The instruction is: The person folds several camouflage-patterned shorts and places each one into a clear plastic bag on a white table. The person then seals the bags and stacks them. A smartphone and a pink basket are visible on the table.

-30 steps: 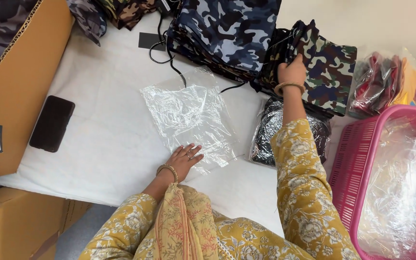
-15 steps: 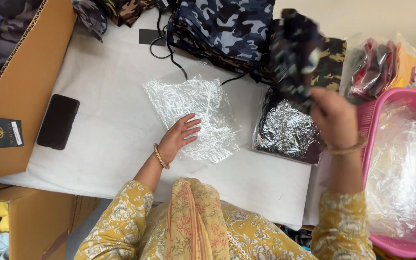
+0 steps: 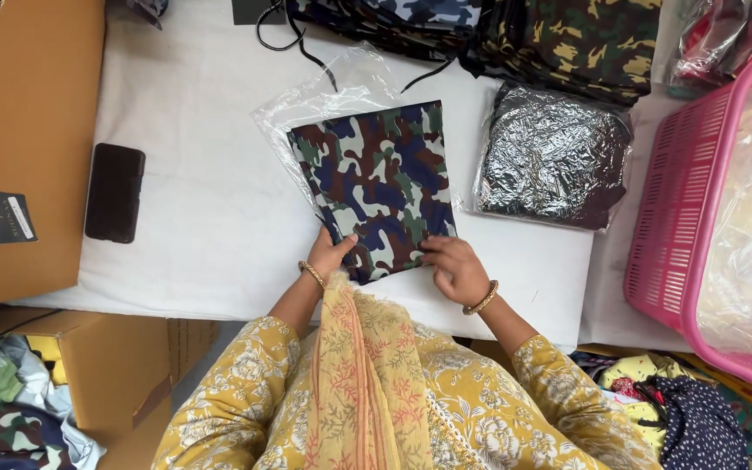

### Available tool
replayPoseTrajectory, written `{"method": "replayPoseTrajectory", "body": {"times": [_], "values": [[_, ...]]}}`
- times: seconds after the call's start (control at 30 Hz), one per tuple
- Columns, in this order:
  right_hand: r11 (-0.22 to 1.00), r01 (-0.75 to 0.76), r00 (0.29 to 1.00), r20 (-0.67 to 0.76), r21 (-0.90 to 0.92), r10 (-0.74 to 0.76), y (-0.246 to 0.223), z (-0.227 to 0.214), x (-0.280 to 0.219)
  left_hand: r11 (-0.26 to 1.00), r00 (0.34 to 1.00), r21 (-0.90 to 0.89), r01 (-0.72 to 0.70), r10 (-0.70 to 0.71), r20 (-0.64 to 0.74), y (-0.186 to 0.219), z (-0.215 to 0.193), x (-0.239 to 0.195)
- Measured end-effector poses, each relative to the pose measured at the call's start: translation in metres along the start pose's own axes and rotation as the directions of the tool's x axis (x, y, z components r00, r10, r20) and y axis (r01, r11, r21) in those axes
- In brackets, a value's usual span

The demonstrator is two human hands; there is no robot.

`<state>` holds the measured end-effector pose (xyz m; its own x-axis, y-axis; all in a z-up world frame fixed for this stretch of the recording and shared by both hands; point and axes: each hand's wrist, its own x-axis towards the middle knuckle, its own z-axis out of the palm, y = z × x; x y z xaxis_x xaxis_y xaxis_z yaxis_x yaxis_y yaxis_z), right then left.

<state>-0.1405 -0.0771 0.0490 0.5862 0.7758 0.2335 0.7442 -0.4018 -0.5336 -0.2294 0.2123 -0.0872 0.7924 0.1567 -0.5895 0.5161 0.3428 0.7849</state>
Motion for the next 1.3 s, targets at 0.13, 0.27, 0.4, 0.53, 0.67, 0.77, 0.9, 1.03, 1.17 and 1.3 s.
{"method": "replayPoseTrajectory", "body": {"times": [0.13, 0.27, 0.4, 0.53, 0.67, 0.77, 0.9, 1.03, 1.17, 1.3], "values": [[0.865, -0.484, 0.857, -0.127, 0.133, 0.499, 0.028, 0.025, 0.013, 0.974, 0.994, 0.206, -0.099, 0.108, -0.032, -0.006, 0.011, -0.020], [0.471, -0.769, 0.548, 0.066, 0.431, 0.834, 0.048, 0.038, 0.031, 0.908, 0.985, 0.410, -0.081, 0.136, -0.106, -0.009, 0.027, -0.020], [0.436, -0.701, 0.629, 0.200, 0.565, 0.751, 0.051, 0.052, 0.021, 0.860, 0.966, 0.504, -0.081, 0.192, -0.173, -0.001, 0.049, -0.029], [0.670, -0.615, 0.760, 0.083, 0.415, 0.645, 0.020, 0.055, 0.050, 0.773, 0.965, 0.633, -0.052, 0.203, -0.168, 0.049, 0.095, -0.053], [0.626, -0.753, 0.658, 0.252, 0.203, 0.709, -0.019, 0.034, 0.106, 0.574, 0.935, 0.744, -0.342, 0.290, 0.206, 0.043, 0.116, -0.059], [0.640, -0.762, 0.643, 0.241, 0.099, 0.727, 0.011, 0.042, 0.107, 0.647, 0.897, 0.636, -0.421, 0.194, 0.398, 0.051, 0.095, -0.067], [0.737, -0.669, 0.741, 0.165, 0.100, 0.651, 0.051, 0.021, 0.087, 0.655, 0.898, 0.645, -0.394, 0.125, 0.422, 0.015, 0.042, -0.037], [0.722, -0.692, 0.706, 0.203, -0.007, 0.679, 0.020, -0.070, 0.082, 0.160, 0.845, 0.839, -0.520, 0.238, 0.478, 0.089, 0.042, -0.048], [0.836, -0.500, 0.808, 0.225, -0.226, 0.544, 0.003, -0.138, 0.061, -0.131, 0.840, 0.879, -0.458, 0.260, 0.477, 0.084, 0.035, -0.023], [0.876, -0.453, 0.837, 0.259, -0.163, 0.481, 0.001, -0.162, 0.029, -0.091, 0.827, 0.894, -0.438, 0.348, 0.441, 0.049, 0.018, 0.001]]}}
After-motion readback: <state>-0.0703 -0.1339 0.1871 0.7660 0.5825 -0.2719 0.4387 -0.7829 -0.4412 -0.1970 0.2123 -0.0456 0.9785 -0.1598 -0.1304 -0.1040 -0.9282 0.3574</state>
